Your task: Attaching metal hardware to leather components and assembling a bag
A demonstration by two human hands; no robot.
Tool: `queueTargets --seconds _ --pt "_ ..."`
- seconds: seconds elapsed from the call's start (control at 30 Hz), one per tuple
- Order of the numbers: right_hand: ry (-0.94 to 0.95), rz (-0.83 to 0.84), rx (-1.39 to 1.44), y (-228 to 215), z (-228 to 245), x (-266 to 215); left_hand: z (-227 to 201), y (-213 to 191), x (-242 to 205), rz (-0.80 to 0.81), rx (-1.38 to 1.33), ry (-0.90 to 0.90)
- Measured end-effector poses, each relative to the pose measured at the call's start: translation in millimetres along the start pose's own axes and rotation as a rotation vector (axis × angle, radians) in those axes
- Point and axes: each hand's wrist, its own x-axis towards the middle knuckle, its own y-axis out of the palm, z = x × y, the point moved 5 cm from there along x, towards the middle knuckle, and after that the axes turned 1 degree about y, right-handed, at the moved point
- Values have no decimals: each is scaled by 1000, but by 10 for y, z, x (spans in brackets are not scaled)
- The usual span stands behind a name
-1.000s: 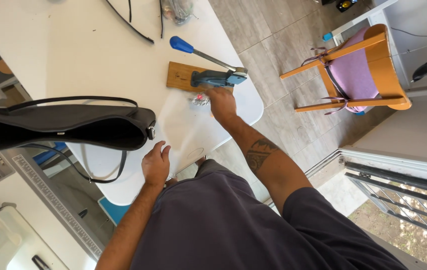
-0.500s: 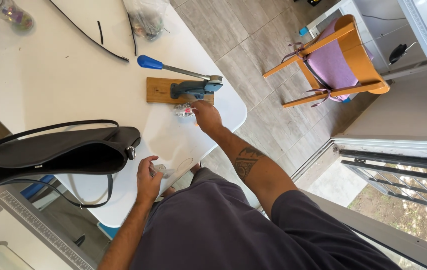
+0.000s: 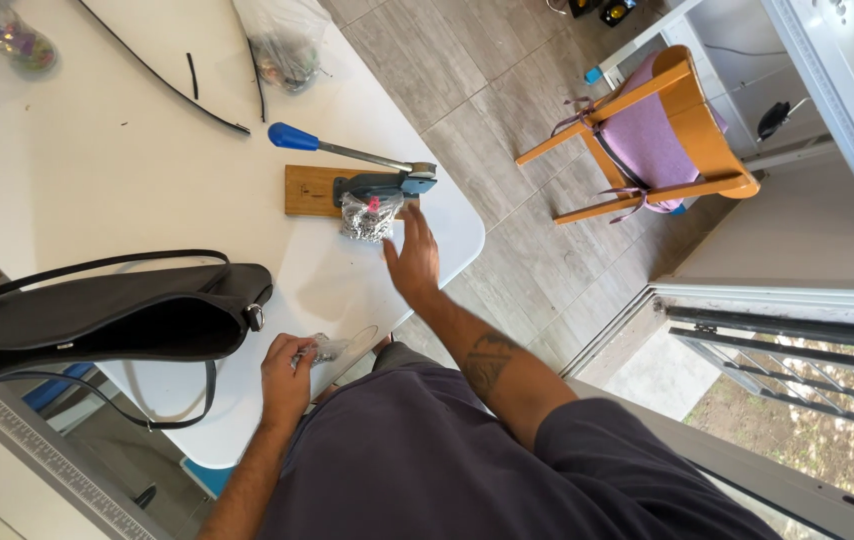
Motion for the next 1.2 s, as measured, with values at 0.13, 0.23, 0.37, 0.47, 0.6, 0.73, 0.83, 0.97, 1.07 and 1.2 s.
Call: queueTargets --seconds 0.13,0.23,0.37,0.47,0.6,0.73,0.83,0.97,1.07,1.2 --pt "-534 302 331 221 243 -758 -73 -11 -5 -24 -56 69" --pt "-581 523 392 267 423 -1103 -188 -7 48 -15 -58 153" --pt "-444 569 476 604 149 -1131 -288 7 113 4 -86 175" --pt "-408 519 527 503 185 -1041 -350 -37 144 -38 -77 137" --pt "-270 474 608 501 63 -924 -196 -17 228 -87 17 64" --pt "1 482 668 581 -134 -911 78 127 278 -53 -83 -193" --pt "14 460 608 444 -6 -859 505 341 413 -51 -201 -349" --pt "-25 486 630 512 6 -786 205 272 473 -10 -266 -368" --pt "-51 493 638 326 65 -721 -23 176 429 119 -159 -307" --pt "-121 624 666 252 43 -698 -24 218 519 154 34 3"
